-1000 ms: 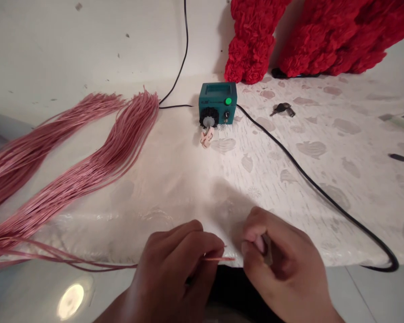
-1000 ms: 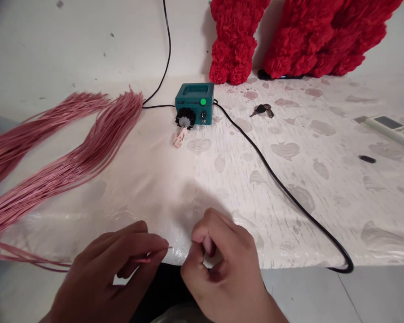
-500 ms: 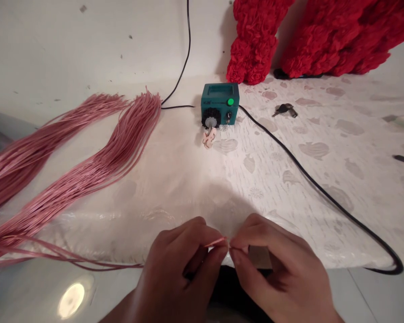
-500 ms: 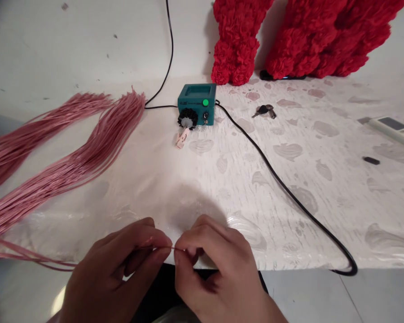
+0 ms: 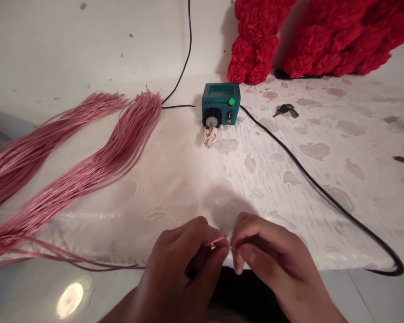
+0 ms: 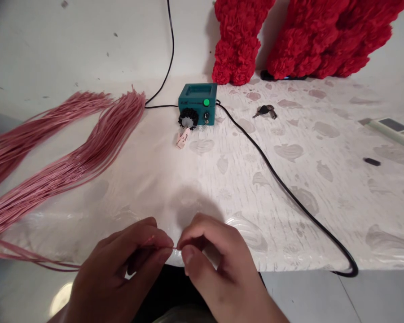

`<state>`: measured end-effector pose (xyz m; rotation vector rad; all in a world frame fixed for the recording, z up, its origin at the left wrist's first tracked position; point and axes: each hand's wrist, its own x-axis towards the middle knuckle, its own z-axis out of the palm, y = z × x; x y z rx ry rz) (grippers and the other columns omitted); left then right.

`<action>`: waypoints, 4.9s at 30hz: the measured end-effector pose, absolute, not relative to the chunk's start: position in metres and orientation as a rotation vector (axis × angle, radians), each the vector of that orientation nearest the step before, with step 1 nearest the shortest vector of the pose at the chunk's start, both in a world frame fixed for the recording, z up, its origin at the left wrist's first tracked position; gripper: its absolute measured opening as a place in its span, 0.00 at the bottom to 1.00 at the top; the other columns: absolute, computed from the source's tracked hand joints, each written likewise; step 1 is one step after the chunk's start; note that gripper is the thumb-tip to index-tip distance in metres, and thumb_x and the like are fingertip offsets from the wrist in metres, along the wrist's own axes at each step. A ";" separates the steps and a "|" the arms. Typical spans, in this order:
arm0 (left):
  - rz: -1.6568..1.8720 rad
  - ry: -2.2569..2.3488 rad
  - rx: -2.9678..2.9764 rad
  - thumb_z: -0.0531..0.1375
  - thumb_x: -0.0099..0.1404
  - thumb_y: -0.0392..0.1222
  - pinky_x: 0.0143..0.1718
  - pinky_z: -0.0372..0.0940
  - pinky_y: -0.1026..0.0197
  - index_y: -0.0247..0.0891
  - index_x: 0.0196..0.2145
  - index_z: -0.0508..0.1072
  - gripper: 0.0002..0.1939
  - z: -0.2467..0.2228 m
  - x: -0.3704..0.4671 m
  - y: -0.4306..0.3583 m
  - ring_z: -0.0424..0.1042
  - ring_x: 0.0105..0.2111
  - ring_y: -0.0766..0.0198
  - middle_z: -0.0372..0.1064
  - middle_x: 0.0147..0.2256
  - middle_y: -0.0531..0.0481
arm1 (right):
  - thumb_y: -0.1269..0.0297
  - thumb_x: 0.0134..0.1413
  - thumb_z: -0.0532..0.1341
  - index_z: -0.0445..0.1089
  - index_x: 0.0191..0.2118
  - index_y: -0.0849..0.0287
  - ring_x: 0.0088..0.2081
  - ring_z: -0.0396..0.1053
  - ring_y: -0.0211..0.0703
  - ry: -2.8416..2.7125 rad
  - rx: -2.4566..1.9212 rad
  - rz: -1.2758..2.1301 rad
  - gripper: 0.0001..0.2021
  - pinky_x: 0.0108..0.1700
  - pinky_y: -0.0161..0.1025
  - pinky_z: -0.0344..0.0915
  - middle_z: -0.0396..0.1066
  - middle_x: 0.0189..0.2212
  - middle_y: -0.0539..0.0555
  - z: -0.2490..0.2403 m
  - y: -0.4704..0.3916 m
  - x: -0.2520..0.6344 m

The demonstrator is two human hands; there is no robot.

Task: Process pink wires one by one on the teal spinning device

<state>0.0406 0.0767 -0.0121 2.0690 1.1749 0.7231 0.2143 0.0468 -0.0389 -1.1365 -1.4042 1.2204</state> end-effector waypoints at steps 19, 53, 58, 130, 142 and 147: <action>0.862 0.910 1.705 0.53 0.68 0.32 0.22 0.54 0.67 0.43 0.36 0.63 0.06 -0.031 0.050 0.079 0.62 0.24 0.69 0.65 0.28 0.56 | 0.78 0.52 0.58 0.70 0.34 0.52 0.26 0.66 0.32 -1.395 -1.073 1.126 0.12 0.28 0.30 0.64 0.67 0.26 0.44 -0.030 0.062 0.219; 0.742 1.155 1.791 0.55 0.60 0.31 0.17 0.54 0.69 0.42 0.31 0.68 0.07 -0.040 0.064 0.093 0.59 0.18 0.70 0.63 0.21 0.58 | 0.80 0.48 0.56 0.63 0.30 0.55 0.26 0.63 0.34 -1.466 -1.231 1.039 0.10 0.25 0.30 0.61 0.64 0.25 0.46 -0.038 0.072 0.221; 0.753 1.160 1.777 0.56 0.59 0.31 0.16 0.53 0.69 0.42 0.29 0.68 0.07 -0.039 0.063 0.093 0.57 0.17 0.70 0.62 0.20 0.59 | 0.80 0.46 0.56 0.65 0.29 0.55 0.26 0.64 0.34 -1.394 -1.209 1.044 0.11 0.26 0.30 0.63 0.64 0.25 0.47 -0.040 0.071 0.218; 0.796 1.322 1.813 0.58 0.61 0.37 0.15 0.58 0.72 0.43 0.28 0.72 0.05 -0.040 0.065 0.093 0.61 0.15 0.70 0.68 0.18 0.59 | 0.77 0.56 0.56 0.67 0.36 0.52 0.29 0.68 0.37 -1.385 -1.217 1.082 0.10 0.28 0.34 0.66 0.65 0.28 0.48 -0.043 0.071 0.227; 0.842 1.308 1.873 0.56 0.61 0.34 0.15 0.57 0.72 0.44 0.29 0.70 0.06 -0.041 0.066 0.094 0.61 0.15 0.71 0.65 0.17 0.61 | 0.81 0.51 0.58 0.68 0.35 0.51 0.26 0.65 0.33 -1.503 -1.221 0.981 0.14 0.25 0.30 0.61 0.66 0.27 0.44 -0.047 0.074 0.226; 0.829 1.315 1.886 0.56 0.61 0.34 0.16 0.57 0.72 0.43 0.28 0.70 0.06 -0.042 0.066 0.093 0.61 0.15 0.71 0.64 0.17 0.61 | 0.80 0.47 0.58 0.66 0.29 0.54 0.23 0.62 0.32 -1.540 -1.303 0.904 0.11 0.22 0.30 0.57 0.64 0.23 0.44 -0.046 0.076 0.225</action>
